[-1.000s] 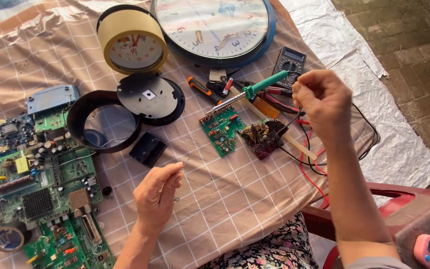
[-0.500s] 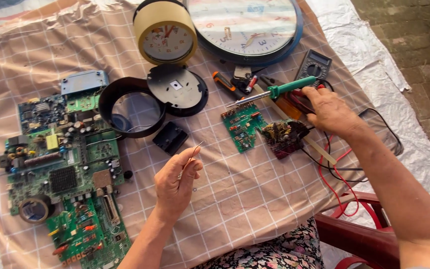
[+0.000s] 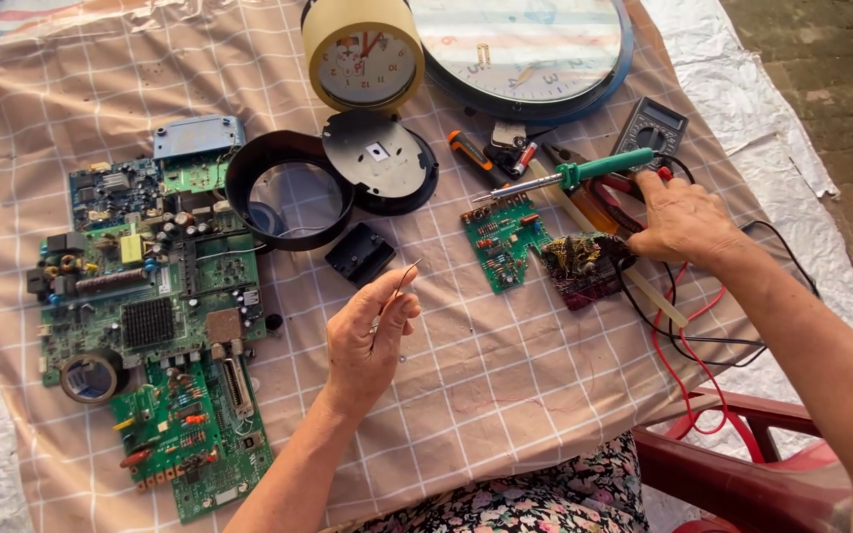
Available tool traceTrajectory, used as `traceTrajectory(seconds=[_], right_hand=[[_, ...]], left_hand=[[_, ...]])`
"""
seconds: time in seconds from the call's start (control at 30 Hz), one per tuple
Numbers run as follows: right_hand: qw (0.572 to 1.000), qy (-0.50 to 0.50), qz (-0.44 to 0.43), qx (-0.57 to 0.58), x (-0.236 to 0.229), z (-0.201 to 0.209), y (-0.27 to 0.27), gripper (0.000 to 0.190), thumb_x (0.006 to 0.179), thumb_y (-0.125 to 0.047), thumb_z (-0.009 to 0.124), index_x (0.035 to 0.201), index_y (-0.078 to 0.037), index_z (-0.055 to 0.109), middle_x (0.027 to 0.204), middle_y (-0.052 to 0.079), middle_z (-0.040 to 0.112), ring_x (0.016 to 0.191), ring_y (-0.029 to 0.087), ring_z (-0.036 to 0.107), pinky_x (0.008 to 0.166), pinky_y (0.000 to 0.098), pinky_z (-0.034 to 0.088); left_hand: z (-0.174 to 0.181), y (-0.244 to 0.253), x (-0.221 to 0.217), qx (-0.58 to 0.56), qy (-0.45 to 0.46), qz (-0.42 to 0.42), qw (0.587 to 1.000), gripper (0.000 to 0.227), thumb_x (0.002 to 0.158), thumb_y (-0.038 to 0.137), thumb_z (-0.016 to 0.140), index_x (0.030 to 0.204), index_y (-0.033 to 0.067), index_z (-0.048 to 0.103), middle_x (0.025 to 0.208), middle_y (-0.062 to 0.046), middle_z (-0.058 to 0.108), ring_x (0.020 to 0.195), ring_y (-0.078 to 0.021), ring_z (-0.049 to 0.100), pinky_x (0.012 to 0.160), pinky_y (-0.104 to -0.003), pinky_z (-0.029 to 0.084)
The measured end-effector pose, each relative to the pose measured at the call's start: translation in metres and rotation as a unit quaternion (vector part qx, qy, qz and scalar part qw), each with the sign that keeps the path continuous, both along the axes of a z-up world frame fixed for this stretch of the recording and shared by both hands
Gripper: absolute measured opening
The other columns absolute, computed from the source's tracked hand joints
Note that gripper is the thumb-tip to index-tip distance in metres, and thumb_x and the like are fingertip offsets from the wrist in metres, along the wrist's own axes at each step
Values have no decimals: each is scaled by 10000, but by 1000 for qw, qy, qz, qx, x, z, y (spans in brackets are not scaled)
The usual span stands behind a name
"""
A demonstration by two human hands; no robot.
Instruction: The person is working on a small black electronic component, using a soldering iron to apply heat and solder to its terminals. They then use pliers to strip the insulation from a wire and prepare it for connection.
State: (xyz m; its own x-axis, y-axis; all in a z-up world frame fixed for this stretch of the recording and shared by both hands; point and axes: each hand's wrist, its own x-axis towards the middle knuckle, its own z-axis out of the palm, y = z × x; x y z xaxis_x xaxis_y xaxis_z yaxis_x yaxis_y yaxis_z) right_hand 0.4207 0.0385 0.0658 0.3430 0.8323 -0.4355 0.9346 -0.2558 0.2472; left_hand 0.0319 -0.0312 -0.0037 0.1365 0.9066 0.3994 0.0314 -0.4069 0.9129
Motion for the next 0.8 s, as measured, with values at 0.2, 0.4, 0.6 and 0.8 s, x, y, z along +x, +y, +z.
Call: traceTrajectory(seconds=[0.2,0.4,0.6,0.8], right_hand=[[999,11,-1,51,24,-41,4,652,740,-213,656,1344,-8,523,1346,246,582,1242,422,576,1045,540,447],[995,23,-23,90,0,-23,-10,572,841,-299,623,1330,-16,534,1223,305,670,1085,500,684,933,541,518],[997,-80,0,-9,-11,28,-25,659,925,-618,585,1471,-268,470,1141,228,770,1054,448,783,860,530,617],[924,334,49,182,215,-102,-85,618,739,-80,819,1329,14,662,931,197,692,751,289,663,700,372,506]], left_hand=[[6,0,0,-8,-29,6,1000,260,1070,107,564,1306,50,656,983,-83,739,796,-113,712,661,-213,626],[18,4,-7,-56,-34,64,996,240,1098,121,438,1221,60,635,803,-22,576,588,-50,444,569,-203,416],[16,9,-12,-120,-104,98,982,258,1087,134,394,1230,76,602,661,13,443,546,-71,424,509,-220,459],[15,7,-9,-99,-123,68,985,256,1116,185,466,1252,34,621,665,69,416,517,-37,351,442,-203,304]])
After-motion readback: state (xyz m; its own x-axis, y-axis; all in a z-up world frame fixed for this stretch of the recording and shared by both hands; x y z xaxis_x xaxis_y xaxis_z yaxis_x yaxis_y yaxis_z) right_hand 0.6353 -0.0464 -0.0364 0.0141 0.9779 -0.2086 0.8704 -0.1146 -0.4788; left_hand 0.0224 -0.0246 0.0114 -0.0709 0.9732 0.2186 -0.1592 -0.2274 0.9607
